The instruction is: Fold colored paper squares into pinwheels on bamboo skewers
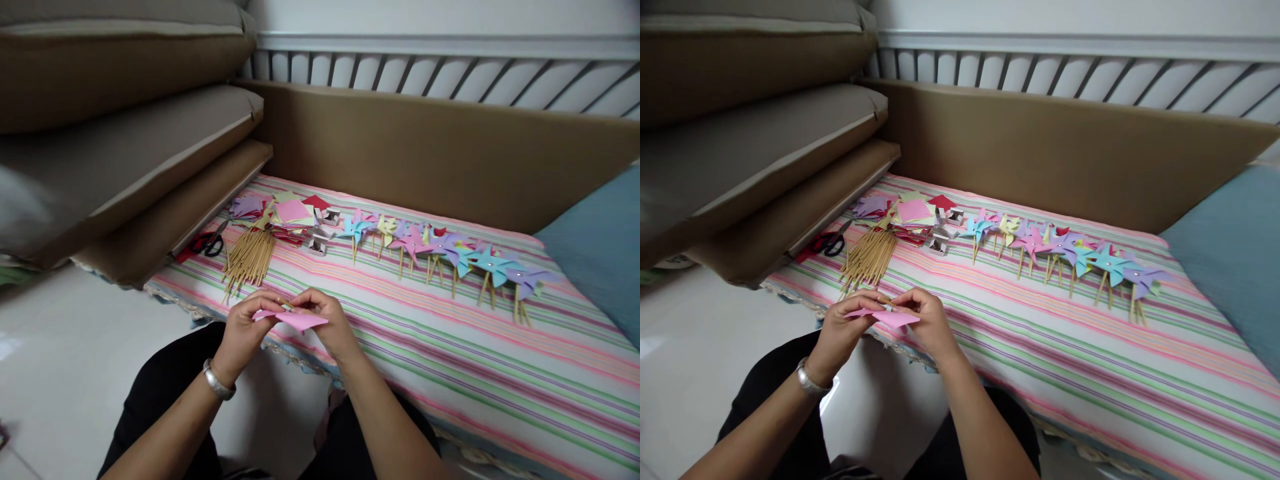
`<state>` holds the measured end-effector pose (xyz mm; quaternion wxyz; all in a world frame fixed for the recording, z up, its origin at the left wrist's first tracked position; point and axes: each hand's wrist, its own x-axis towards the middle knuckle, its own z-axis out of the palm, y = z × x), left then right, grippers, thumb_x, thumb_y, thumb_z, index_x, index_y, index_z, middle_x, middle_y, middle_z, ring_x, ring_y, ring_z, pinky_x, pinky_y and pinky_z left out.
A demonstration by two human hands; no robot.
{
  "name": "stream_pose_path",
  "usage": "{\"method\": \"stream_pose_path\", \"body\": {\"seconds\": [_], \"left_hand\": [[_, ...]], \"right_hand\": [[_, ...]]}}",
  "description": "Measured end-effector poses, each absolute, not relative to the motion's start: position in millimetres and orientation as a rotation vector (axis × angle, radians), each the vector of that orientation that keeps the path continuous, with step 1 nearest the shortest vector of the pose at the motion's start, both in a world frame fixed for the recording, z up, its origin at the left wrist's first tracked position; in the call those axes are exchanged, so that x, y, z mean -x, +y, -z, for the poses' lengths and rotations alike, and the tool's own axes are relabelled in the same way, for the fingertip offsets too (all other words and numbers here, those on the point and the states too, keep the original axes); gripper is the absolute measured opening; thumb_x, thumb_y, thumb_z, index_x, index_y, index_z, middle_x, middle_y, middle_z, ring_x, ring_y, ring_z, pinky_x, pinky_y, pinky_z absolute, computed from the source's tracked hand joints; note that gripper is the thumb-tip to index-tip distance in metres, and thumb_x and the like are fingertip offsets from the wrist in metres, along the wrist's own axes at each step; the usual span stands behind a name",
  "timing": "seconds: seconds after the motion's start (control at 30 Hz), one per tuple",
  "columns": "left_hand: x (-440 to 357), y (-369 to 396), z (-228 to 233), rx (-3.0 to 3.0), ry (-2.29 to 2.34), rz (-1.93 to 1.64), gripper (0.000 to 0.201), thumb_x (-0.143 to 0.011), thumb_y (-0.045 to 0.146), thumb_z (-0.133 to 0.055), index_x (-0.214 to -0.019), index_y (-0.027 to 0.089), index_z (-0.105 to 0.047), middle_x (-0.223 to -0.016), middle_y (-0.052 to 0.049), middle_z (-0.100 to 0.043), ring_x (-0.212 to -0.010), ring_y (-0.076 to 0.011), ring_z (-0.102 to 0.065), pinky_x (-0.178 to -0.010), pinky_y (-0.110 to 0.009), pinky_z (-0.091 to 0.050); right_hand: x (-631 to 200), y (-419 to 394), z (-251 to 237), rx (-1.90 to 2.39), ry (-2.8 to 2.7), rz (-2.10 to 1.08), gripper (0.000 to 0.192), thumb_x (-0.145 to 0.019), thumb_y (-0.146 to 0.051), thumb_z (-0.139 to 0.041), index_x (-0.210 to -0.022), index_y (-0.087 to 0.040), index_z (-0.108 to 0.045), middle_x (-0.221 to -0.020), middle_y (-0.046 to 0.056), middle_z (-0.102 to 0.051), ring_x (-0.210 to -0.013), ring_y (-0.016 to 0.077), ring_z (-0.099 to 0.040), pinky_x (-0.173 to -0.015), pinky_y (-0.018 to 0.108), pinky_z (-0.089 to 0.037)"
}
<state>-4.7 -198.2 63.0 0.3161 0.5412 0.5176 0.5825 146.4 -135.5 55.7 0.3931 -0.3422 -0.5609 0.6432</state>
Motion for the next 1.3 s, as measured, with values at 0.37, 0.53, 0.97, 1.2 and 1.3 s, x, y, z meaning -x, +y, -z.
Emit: {"method": "stream_pose_path", "body": {"seconds": [0.37,0.53,0.97,1.2,1.3], "left_hand": [[2.4,-197.2,-61.2,-1.378,1.381,-1.531,0.01,-0.069,0.012,-0.064,-0.07,0.02,-0.07,-0.082,-0.005,-0.069,-0.083,-0.0187,-0.062,-0.079,-0.033,-0.047],[2.0,-197.5,-64.3,-1.371,1.384,-1.536,0.013,-0.068,0.01,-0.063,-0.069,0.02,-0.07,-0.081,-0.004,-0.069,-0.084,-0.0184,-0.062,-0.08,-0.032,-0.048],[4.3,-196.8,-51.9,-1.366,1.434,-1.604,0.009,-0.068,0.012,-0.065,-0.069,0.02,-0.069,-0.078,-0.002,-0.068,-0.08,-0.0157,-0.062,-0.089,-0.034,-0.043],[8.9,-197.3,-46.6,-1.339,1.562,-1.511,0.009,-0.068,0.028,-0.067,-0.072,0.02,-0.069,-0.084,-0.005,-0.07,-0.085,-0.0204,-0.063,-0.078,-0.031,-0.05],[11.3,-196.9,-42.0,-1.298,1.671,-1.479,0.018,-0.065,0.038,-0.067,-0.07,0.021,-0.068,-0.082,-0.004,-0.07,-0.081,-0.0212,-0.063,-0.079,-0.034,-0.05]], "right_hand": [[-146.1,-135.2,-55.0,0.864,-1.508,-1.541,0.008,-0.064,-0.02,-0.071,-0.071,-0.019,-0.067,-0.07,0.001,-0.063,-0.065,0.0143,-0.057,-0.061,0.025,-0.043],[-146.2,-135.2,-56.7,0.858,-1.524,-1.512,0.007,-0.063,-0.018,-0.07,-0.07,-0.02,-0.068,-0.07,0.001,-0.064,-0.067,0.0149,-0.058,-0.063,0.026,-0.043],[-140.5,-137.1,-53.1,0.855,-1.554,-1.371,0.003,-0.064,-0.017,-0.069,-0.067,-0.018,-0.068,-0.069,0.001,-0.063,-0.067,0.0139,-0.057,-0.064,0.024,-0.043],[-135.0,-135.4,-46.5,0.79,-1.51,-1.346,0.004,-0.061,-0.015,-0.069,-0.064,-0.018,-0.069,-0.063,-0.001,-0.061,-0.06,0.0111,-0.053,-0.058,0.021,-0.041],[-132.4,-132.9,-40.7,0.772,-1.471,-1.361,0.005,-0.061,-0.019,-0.071,-0.064,-0.017,-0.068,-0.06,-0.003,-0.058,-0.057,0.0095,-0.05,-0.056,0.02,-0.04]]}}
